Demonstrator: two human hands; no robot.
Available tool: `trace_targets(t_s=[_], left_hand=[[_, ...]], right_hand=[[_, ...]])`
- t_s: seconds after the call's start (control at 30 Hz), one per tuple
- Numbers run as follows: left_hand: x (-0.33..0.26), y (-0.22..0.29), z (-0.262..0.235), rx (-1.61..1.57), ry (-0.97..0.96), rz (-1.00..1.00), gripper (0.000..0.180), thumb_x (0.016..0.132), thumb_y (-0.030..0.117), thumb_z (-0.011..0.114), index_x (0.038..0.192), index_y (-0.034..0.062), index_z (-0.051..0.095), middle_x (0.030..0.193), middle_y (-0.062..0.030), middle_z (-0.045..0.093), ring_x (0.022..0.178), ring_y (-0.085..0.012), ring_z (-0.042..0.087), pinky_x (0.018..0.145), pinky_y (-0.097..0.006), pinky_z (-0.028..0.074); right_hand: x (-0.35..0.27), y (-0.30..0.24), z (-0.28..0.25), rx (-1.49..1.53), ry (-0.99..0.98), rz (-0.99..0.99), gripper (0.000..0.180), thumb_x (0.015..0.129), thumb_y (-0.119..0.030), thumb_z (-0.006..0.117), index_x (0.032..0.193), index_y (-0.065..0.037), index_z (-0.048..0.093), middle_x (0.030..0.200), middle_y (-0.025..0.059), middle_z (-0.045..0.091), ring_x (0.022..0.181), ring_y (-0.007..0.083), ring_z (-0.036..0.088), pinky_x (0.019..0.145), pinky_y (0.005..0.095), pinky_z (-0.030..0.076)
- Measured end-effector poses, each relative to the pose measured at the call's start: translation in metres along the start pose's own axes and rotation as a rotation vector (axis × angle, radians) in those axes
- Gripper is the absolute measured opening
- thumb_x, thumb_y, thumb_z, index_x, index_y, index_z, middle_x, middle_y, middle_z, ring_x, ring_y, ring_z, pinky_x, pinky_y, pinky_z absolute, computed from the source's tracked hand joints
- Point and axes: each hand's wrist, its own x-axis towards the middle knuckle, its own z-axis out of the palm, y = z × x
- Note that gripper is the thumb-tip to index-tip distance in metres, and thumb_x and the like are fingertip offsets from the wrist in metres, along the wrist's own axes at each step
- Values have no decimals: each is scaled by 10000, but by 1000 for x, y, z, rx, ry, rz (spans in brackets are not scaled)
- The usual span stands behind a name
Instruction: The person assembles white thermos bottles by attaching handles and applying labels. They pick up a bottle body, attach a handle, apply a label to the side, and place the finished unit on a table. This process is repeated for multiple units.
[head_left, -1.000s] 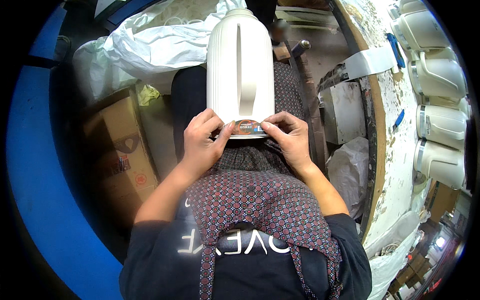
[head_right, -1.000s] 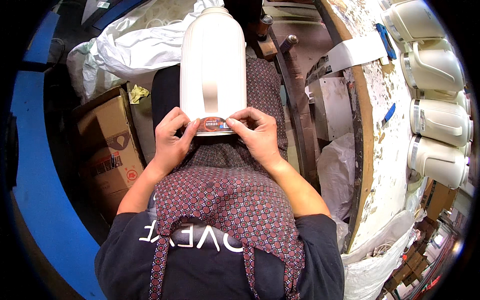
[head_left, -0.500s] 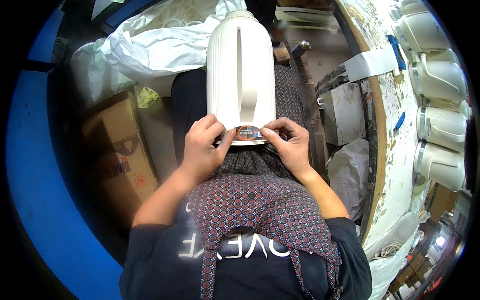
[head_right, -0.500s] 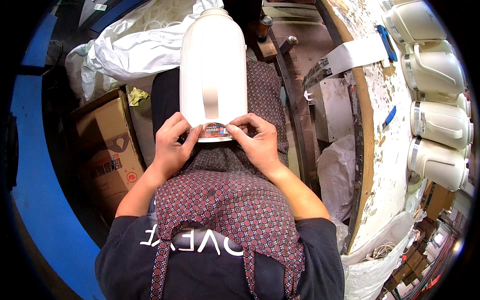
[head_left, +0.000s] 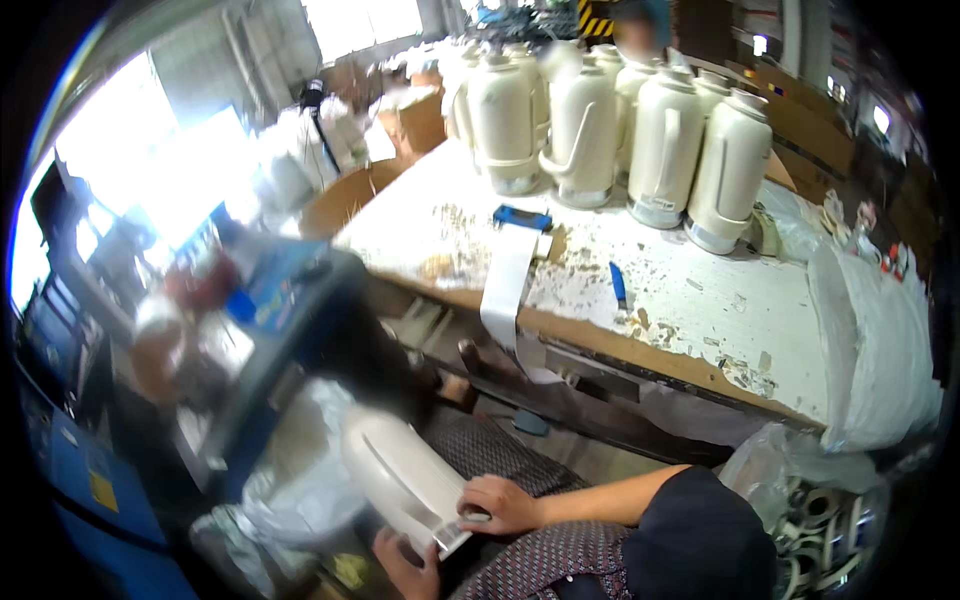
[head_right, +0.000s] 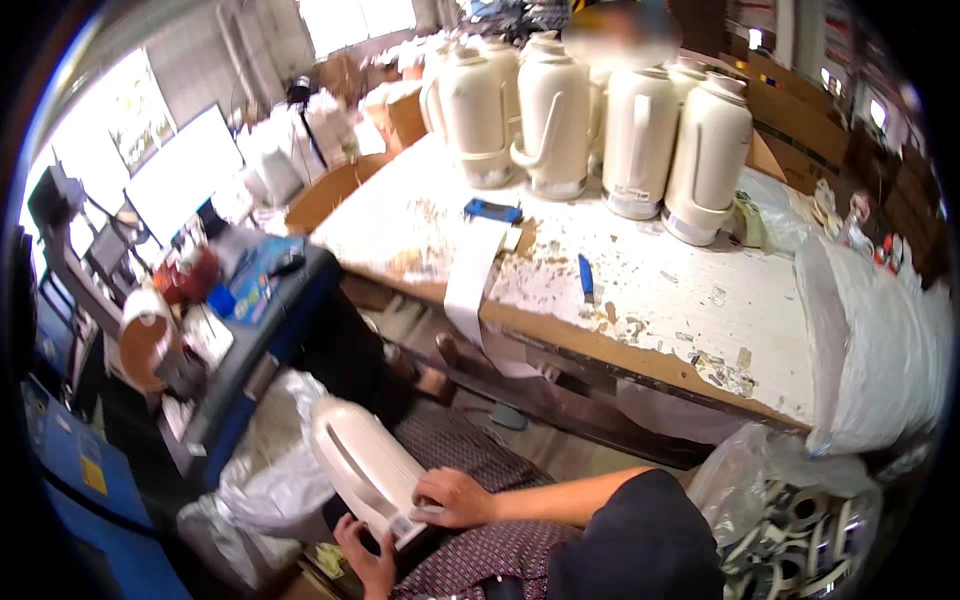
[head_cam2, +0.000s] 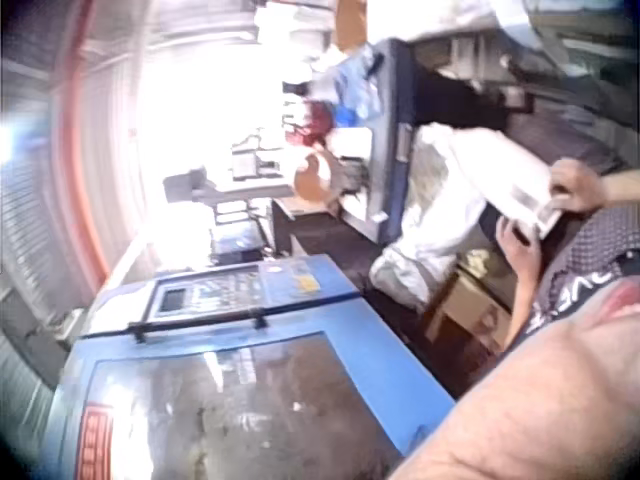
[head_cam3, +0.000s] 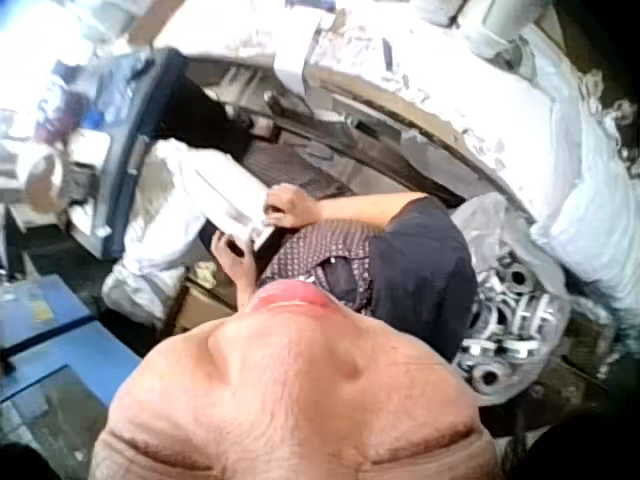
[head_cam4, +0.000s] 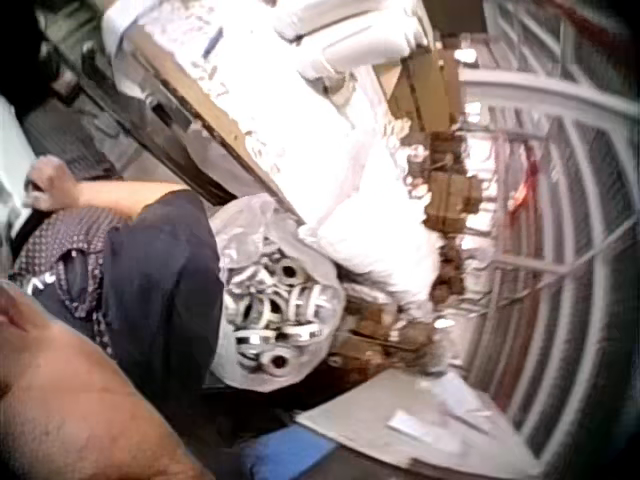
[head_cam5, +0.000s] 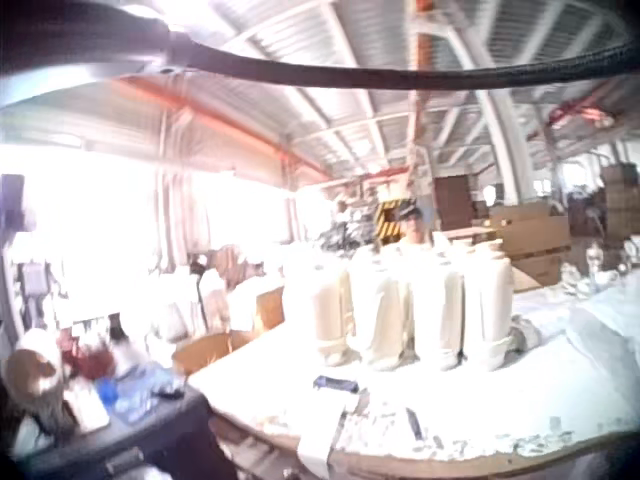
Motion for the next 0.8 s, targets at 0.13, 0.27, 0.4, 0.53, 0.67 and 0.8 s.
trace_targets(t_s=[0.13, 0.27, 0.4, 0.53, 0.67, 0.8], left_hand=[[-3, 4, 18, -850, -68, -489, 755, 920, 212, 653, 1476, 48, 169, 1476, -137, 267, 1297, -300, 366, 987, -412, 444], [11, 16, 32, -680, -78, -454, 871, 848, 192, 728, 1502, 53, 171, 1485, -190, 243, 1313, -341, 348, 1022, -459, 408], [5, 5, 42, -22, -65, -144, 924, 761, 253, 795, 1483, 29, 263, 1482, -267, 222, 1327, -418, 305, 1078, -534, 303], [-6, -5, 55, -37, -1, -117, 858, 822, 352, 736, 1483, 39, 288, 1480, -291, 209, 1348, -444, 256, 1097, -532, 259], [-20, -23, 64, -185, 73, -109, 691, 941, 319, 609, 1483, 37, 287, 1484, -296, 200, 1340, -425, 298, 1062, -478, 360], [-17, -30, 63, -2, 33, 67, 640, 987, 248, 533, 1478, -25, 227, 1522, -264, 169, 1366, -397, 282, 1056, -447, 376]], right_hand=[[1, 4, 5, 74, 96, 58, 512, 808, -394, 714, 1159, -62, 543, 1150, 140, 536, 1080, 303, 520, 937, 402, 407], [-6, 13, 36, 168, 106, 193, 791, 847, -462, 661, 1438, -55, 330, 1476, 215, 299, 1372, 365, 297, 1133, 464, 231], [-16, 27, 45, 207, 55, 126, 682, 940, -409, 548, 1465, -61, 288, 1521, 221, 221, 1424, 358, 212, 1160, 465, 170], [-24, 42, 47, 369, 83, 129, 571, 972, -347, 502, 1446, -68, 347, 1525, 175, 251, 1433, 321, 212, 1168, 451, 165], [-24, 40, 49, 458, 94, 138, 611, 960, -392, 518, 1450, -72, 343, 1523, 168, 261, 1429, 312, 224, 1164, 446, 180], [-19, 37, 47, 321, 97, 182, 849, 875, -517, 599, 1480, -49, 232, 1527, 190, 211, 1431, 346, 184, 1165, 461, 171]])
